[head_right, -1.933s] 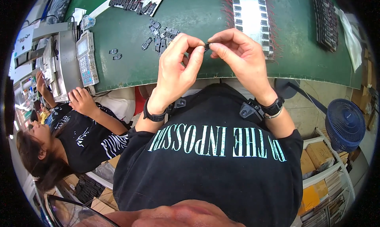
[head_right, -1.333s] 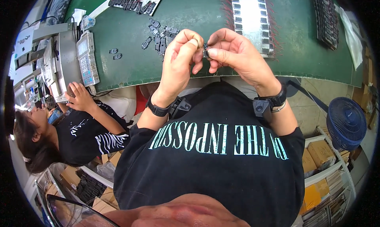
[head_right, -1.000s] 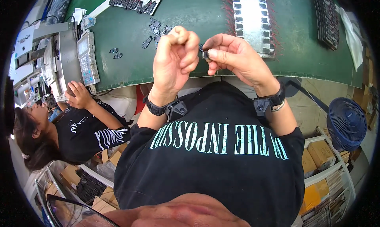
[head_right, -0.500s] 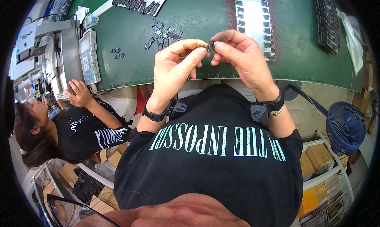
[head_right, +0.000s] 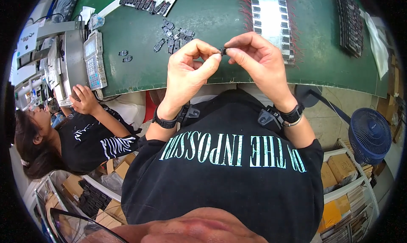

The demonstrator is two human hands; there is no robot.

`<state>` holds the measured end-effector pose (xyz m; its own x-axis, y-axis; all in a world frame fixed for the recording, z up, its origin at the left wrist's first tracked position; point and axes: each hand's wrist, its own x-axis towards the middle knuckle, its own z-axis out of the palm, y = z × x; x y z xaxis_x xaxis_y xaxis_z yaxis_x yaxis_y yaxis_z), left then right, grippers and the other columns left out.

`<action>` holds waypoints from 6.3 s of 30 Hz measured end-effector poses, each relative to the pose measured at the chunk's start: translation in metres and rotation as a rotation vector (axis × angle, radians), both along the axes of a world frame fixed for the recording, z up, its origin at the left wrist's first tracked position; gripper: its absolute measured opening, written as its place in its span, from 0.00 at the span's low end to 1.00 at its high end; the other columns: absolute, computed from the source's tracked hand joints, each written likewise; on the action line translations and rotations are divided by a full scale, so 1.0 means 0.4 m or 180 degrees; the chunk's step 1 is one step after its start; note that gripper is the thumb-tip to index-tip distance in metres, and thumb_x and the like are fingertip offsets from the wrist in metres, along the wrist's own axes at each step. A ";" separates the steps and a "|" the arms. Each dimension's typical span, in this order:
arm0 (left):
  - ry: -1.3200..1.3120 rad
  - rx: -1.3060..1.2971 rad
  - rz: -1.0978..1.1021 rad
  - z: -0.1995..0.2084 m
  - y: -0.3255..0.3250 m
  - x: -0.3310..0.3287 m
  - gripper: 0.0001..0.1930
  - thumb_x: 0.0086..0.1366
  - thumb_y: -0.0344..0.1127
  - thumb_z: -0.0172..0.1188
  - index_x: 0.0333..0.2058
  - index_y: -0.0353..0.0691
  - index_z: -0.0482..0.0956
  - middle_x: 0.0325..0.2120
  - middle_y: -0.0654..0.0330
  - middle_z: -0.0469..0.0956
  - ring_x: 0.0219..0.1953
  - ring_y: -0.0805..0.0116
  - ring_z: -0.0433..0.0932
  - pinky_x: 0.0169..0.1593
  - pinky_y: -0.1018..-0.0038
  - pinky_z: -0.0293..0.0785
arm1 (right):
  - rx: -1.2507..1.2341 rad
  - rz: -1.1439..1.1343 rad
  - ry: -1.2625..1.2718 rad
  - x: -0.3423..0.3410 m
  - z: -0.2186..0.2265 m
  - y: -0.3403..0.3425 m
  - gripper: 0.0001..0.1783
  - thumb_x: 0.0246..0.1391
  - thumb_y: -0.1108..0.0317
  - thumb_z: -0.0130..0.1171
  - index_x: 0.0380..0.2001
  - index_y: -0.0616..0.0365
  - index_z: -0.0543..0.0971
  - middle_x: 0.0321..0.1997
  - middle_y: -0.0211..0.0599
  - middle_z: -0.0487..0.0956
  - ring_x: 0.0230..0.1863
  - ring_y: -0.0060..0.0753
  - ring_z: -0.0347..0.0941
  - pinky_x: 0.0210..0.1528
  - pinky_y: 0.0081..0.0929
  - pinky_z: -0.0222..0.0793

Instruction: The person picks up a small electronic component and a metal plate, presses the component onto the plate, and then places the assembly onto a stack. This process is repeated multiple times with new components and plates.

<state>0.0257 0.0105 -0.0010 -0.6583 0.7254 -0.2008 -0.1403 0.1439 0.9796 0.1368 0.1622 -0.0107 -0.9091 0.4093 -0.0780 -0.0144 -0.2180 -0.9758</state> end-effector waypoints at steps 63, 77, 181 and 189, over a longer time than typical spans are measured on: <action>-0.0236 0.0703 0.0103 -0.024 0.065 0.018 0.15 0.66 0.25 0.60 0.51 0.30 0.78 0.37 0.57 0.84 0.39 0.75 0.83 0.45 0.79 0.79 | 0.0727 -0.0291 -0.0111 -0.012 0.036 0.062 0.06 0.59 0.72 0.61 0.38 0.61 0.81 0.34 0.26 0.80 0.35 0.15 0.76 0.34 0.14 0.70; -0.0139 0.0673 -0.0110 -0.024 0.063 0.023 0.14 0.66 0.24 0.60 0.50 0.30 0.78 0.37 0.57 0.84 0.37 0.76 0.82 0.43 0.80 0.79 | -0.0089 0.0688 -0.0486 -0.005 0.038 0.115 0.12 0.60 0.74 0.59 0.46 0.62 0.74 0.41 0.28 0.76 0.38 0.17 0.75 0.40 0.16 0.72; -0.0164 0.1096 0.0160 -0.099 0.067 0.054 0.15 0.67 0.19 0.56 0.51 0.28 0.70 0.41 0.50 0.81 0.42 0.67 0.83 0.47 0.74 0.83 | 0.0690 -0.0002 -0.0294 -0.004 0.007 0.070 0.07 0.60 0.74 0.59 0.41 0.62 0.79 0.37 0.27 0.78 0.35 0.16 0.74 0.39 0.15 0.71; -0.0385 0.1121 0.0152 -0.081 0.067 0.056 0.13 0.67 0.20 0.56 0.50 0.27 0.72 0.39 0.51 0.83 0.40 0.71 0.83 0.45 0.76 0.82 | -0.0215 0.0544 -0.0566 -0.006 0.015 0.096 0.12 0.60 0.73 0.60 0.47 0.61 0.75 0.39 0.27 0.76 0.39 0.16 0.73 0.42 0.17 0.72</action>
<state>0.0482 0.0375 -0.0336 -0.6799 0.7330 -0.0230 -0.2565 -0.2084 0.9438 0.1342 0.2005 -0.0046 -0.9341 0.2394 -0.2649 0.1989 -0.2673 -0.9429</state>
